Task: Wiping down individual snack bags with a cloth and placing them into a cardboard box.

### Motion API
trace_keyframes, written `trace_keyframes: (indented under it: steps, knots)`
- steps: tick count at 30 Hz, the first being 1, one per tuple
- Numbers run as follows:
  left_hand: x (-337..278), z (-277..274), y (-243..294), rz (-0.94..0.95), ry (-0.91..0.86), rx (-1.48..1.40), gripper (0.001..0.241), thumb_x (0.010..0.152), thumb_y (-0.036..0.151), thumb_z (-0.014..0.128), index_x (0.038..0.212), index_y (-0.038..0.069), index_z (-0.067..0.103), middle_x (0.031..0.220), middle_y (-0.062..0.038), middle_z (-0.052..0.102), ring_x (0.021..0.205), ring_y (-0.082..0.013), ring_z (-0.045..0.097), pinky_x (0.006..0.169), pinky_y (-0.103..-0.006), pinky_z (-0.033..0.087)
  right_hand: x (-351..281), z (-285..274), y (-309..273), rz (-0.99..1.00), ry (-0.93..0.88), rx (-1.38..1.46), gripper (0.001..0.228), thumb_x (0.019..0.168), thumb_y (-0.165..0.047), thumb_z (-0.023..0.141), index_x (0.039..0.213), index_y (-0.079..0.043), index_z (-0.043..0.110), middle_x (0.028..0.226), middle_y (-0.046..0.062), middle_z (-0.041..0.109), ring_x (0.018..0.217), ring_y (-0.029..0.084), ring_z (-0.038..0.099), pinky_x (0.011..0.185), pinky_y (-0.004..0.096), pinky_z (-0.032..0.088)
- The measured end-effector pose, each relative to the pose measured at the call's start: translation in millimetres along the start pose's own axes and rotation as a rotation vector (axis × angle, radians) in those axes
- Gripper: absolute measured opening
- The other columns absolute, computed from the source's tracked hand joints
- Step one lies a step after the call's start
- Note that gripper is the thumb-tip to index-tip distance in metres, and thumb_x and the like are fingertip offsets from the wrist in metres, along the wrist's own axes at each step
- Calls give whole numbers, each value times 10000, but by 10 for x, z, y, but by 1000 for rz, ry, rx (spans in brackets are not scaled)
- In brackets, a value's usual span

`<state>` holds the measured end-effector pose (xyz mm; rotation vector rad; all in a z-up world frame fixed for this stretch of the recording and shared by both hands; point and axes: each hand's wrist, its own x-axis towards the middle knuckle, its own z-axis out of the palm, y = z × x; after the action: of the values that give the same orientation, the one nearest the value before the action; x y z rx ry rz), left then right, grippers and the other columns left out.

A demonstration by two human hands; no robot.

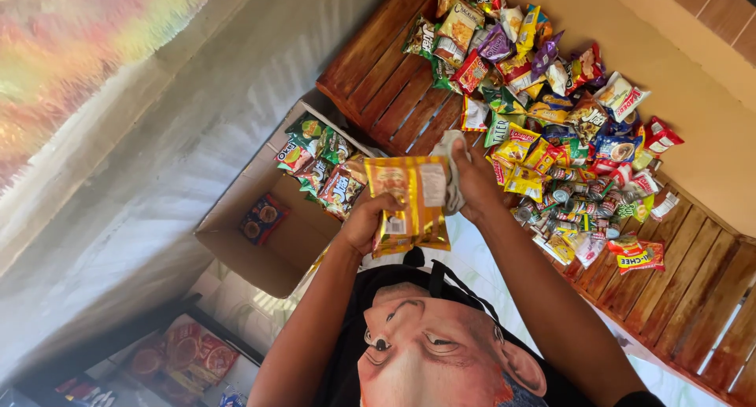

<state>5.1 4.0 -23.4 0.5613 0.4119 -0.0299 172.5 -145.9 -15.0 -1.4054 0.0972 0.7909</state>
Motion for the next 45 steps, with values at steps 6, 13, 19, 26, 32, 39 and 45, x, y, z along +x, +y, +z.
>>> trace_keyframes:
  steps: [6,13,19,26,32,39,45]
  knots:
    - [89,-126,-13,29,134,-127,404,921,159,609,1233,-97,585,1104,-204,697,950,-296,705,895,-444,578,-660,210,-303,344,-320,343,692,810,-538,565,1322,-72,544,1115,104,764,966,218,758,845,376,599]
    - [213,46,-9,639,468,772,853,913,375,785,1468,-84,329,1377,-225,525,1244,-293,524,993,-425,479,-721,315,-305,-199,-218,-263,576,912,-247,782,1391,-8,570,1220,124,708,1055,171,680,940,362,561]
    - [56,399,16,228,288,424,619,1003,486,565,1466,84,486,1132,-164,655,920,-227,605,789,-362,491,-1031,608,-310,-513,-109,-909,657,866,-348,777,1380,-8,550,1211,164,695,1100,281,712,953,383,543]
    - [-3,121,-119,142,11,60,574,1068,524,451,1351,36,562,1177,-89,670,1012,-174,685,865,-335,587,-843,570,-335,-918,-282,-1016,547,1070,-359,525,1501,-30,458,1507,229,475,1413,421,482,1173,510,350]
    - [-57,128,-153,-37,-54,46,555,1088,480,480,1371,8,557,1222,-149,667,1045,-231,693,915,-389,585,-469,377,-380,-444,-125,-970,449,1055,-412,502,1307,-66,636,1128,193,715,1077,357,700,926,416,528]
    - [172,177,-88,44,107,-165,637,1024,596,372,1371,87,536,1246,-141,663,1083,-270,684,939,-425,575,-868,603,-162,-832,-323,-962,666,1063,-458,504,1483,52,420,1462,293,499,1387,446,480,1150,486,373]
    - [226,-44,-224,24,57,-333,798,999,723,316,1340,41,552,1229,-170,664,1129,-293,666,986,-416,553,-996,600,5,-921,-466,-1072,638,1083,-397,457,1544,42,418,1602,272,383,1551,456,292,1282,540,189]
